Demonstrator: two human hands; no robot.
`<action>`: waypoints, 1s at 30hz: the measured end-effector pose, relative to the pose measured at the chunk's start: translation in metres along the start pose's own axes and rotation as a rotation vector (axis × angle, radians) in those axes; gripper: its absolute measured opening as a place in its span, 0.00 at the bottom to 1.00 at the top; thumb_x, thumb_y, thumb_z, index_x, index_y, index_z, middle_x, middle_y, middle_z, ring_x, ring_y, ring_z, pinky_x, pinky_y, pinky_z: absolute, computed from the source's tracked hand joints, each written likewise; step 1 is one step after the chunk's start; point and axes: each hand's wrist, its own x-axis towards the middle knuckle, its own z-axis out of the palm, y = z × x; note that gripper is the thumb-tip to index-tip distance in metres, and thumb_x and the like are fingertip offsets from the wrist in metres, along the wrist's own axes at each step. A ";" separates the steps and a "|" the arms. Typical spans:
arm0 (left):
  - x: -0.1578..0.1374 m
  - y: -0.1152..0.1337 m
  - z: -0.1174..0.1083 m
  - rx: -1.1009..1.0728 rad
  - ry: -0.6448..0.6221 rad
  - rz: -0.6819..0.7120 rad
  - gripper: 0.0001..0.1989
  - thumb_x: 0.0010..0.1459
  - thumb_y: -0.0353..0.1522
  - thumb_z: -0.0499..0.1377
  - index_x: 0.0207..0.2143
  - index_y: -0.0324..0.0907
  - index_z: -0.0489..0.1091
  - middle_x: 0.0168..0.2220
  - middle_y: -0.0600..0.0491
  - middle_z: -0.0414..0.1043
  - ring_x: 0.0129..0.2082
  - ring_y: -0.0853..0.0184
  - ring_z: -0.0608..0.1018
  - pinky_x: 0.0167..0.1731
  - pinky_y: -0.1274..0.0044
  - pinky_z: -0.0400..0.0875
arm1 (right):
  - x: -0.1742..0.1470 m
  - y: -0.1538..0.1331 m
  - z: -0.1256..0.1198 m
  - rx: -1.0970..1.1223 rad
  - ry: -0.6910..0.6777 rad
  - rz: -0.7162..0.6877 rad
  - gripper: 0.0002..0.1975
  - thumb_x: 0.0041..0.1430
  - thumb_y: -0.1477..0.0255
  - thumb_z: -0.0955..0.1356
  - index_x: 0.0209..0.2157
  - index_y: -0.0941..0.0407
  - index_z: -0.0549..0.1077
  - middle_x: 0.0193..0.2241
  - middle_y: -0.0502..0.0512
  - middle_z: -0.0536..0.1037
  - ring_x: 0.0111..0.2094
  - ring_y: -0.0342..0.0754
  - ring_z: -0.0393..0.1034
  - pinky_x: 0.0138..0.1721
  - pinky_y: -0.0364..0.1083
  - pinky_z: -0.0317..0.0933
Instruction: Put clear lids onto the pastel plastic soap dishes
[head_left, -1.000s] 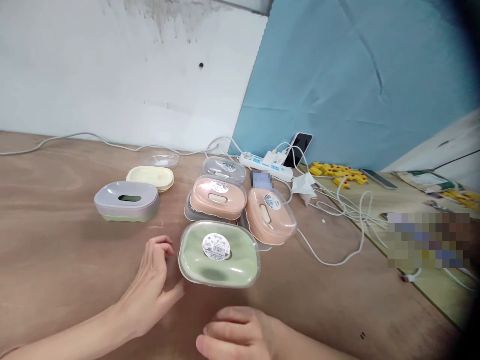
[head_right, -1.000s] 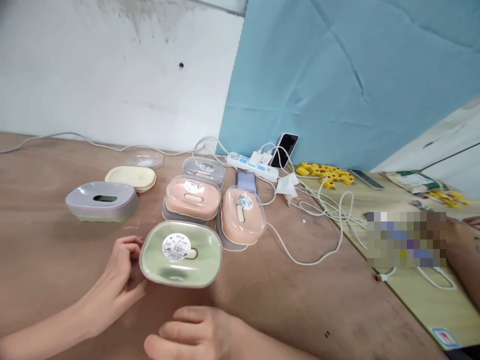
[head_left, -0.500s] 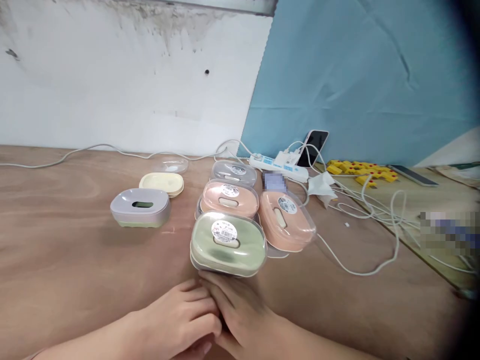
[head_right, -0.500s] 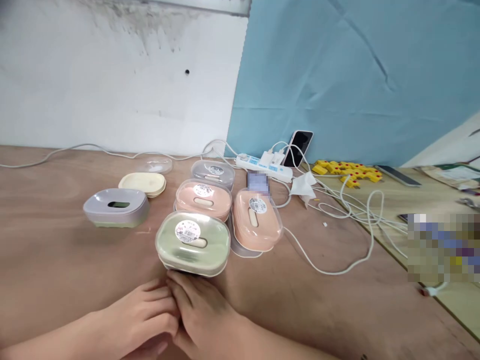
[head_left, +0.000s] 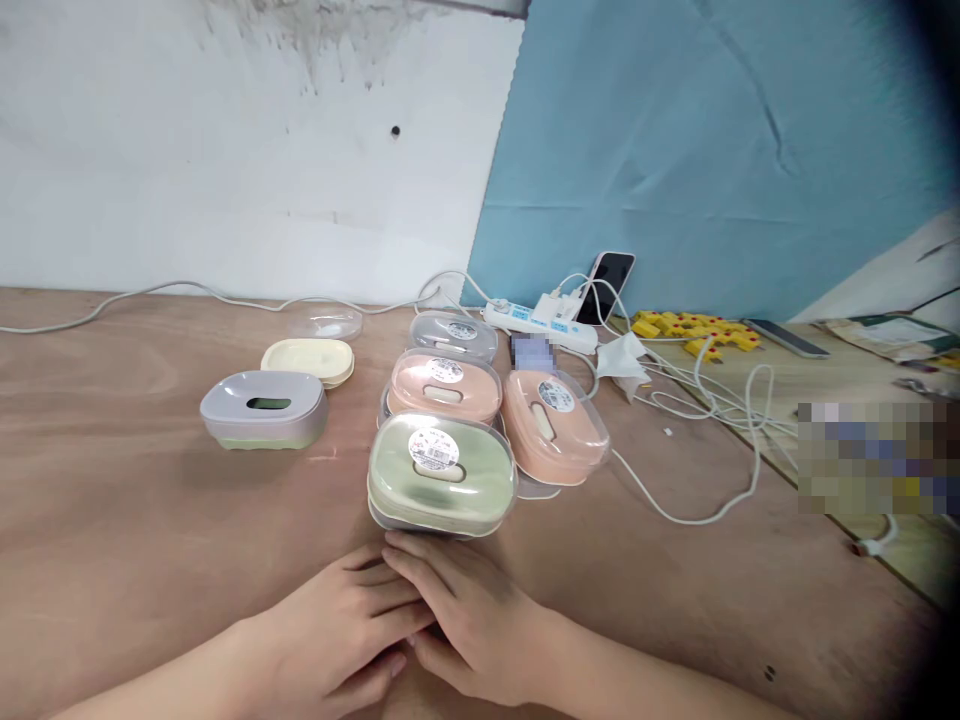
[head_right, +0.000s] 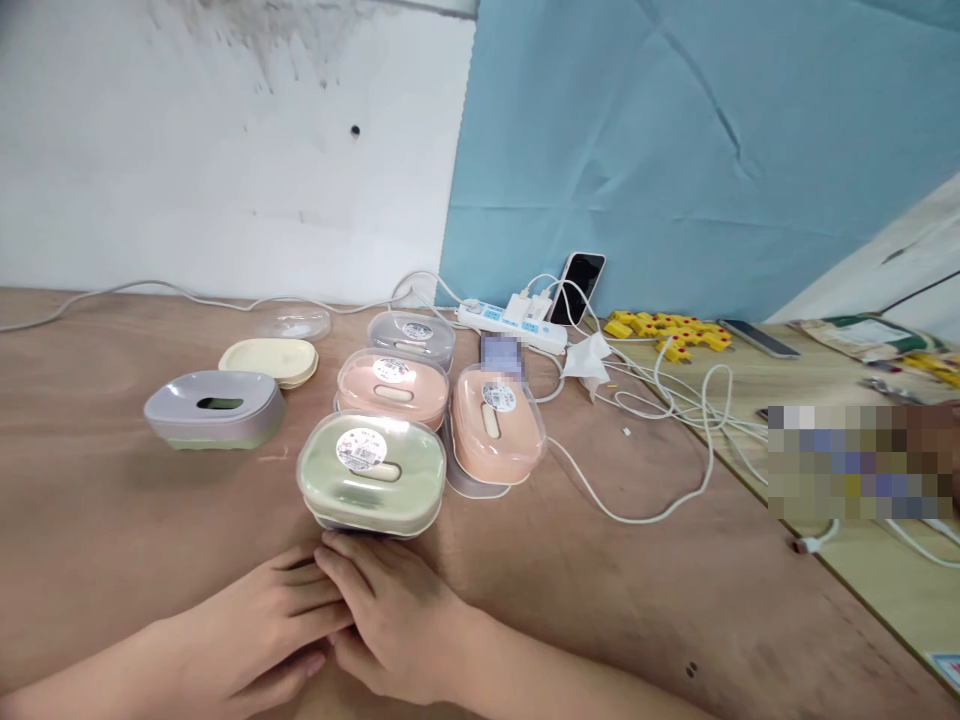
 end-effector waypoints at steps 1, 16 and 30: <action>0.000 0.000 0.000 0.003 0.001 0.001 0.16 0.56 0.28 0.55 0.49 0.43 0.65 0.49 0.50 0.72 0.48 0.60 0.73 0.53 0.69 0.62 | 0.000 0.000 0.000 -0.004 -0.002 -0.002 0.27 0.59 0.70 0.62 0.59 0.66 0.58 0.58 0.68 0.64 0.58 0.56 0.61 0.57 0.54 0.60; -0.003 -0.001 0.002 0.001 0.026 0.007 0.16 0.57 0.29 0.55 0.48 0.43 0.65 0.49 0.51 0.72 0.47 0.61 0.73 0.52 0.69 0.62 | 0.000 0.001 -0.001 -0.002 0.017 -0.016 0.28 0.56 0.73 0.63 0.58 0.64 0.58 0.57 0.67 0.66 0.57 0.56 0.62 0.56 0.55 0.61; -0.001 -0.002 0.001 0.033 -0.007 0.001 0.15 0.58 0.29 0.54 0.49 0.41 0.65 0.49 0.51 0.72 0.48 0.62 0.72 0.53 0.72 0.59 | 0.000 0.000 0.000 0.002 -0.012 0.003 0.28 0.57 0.72 0.63 0.59 0.67 0.58 0.59 0.68 0.64 0.58 0.57 0.61 0.57 0.55 0.61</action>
